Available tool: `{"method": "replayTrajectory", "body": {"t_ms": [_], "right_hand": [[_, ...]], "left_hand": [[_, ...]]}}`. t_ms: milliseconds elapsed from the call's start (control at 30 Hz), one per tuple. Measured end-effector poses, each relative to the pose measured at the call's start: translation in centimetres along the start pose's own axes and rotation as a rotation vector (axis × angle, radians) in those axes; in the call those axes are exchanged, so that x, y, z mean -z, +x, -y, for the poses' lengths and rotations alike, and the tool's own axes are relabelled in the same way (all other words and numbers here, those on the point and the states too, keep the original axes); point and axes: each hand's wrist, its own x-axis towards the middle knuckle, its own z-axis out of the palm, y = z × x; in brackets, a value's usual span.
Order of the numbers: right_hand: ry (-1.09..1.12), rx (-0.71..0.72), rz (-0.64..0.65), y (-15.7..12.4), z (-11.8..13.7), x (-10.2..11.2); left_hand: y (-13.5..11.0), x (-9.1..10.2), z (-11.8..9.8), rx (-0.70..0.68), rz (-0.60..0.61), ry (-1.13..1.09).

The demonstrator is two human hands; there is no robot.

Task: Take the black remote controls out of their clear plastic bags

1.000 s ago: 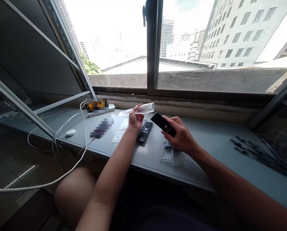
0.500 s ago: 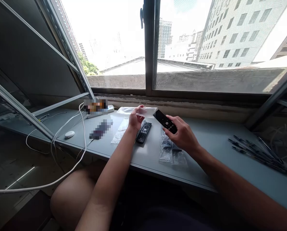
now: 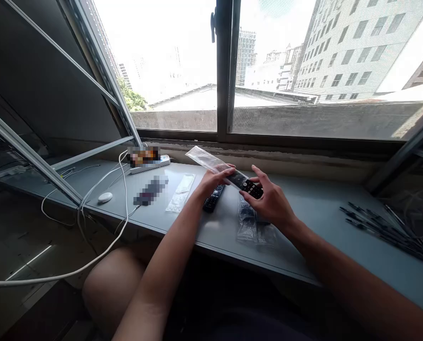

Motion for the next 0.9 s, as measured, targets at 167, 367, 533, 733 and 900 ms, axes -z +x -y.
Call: {"method": "replayTrajectory", "body": {"t_ms": [167,367,533,733,900], "right_hand": [[-0.058,0.019,0.001,0.3,-0.6,-0.3],[-0.055,0.076,0.095,0.6,-2.0,-0.9],[-0.056,0.066,0.103,0.6,-2.4,-1.3],[-0.049,0.031,0.047,0.5,-2.0,-1.3],[-0.059,0.006,0.035,0.5,-2.4,-1.3]], "left_hand": [[0.2,-0.2,0.1,-0.079,-0.177,-0.02],[0.5,0.2,0.0,-0.071,-0.335,-0.049],[0.4,-0.1,0.6,0.0,-0.136,-0.024],[0.2,-0.3,0.2,0.042,-0.082,-0.033],[0.5,0.0,0.2,0.052,-0.193,-0.021]]}}
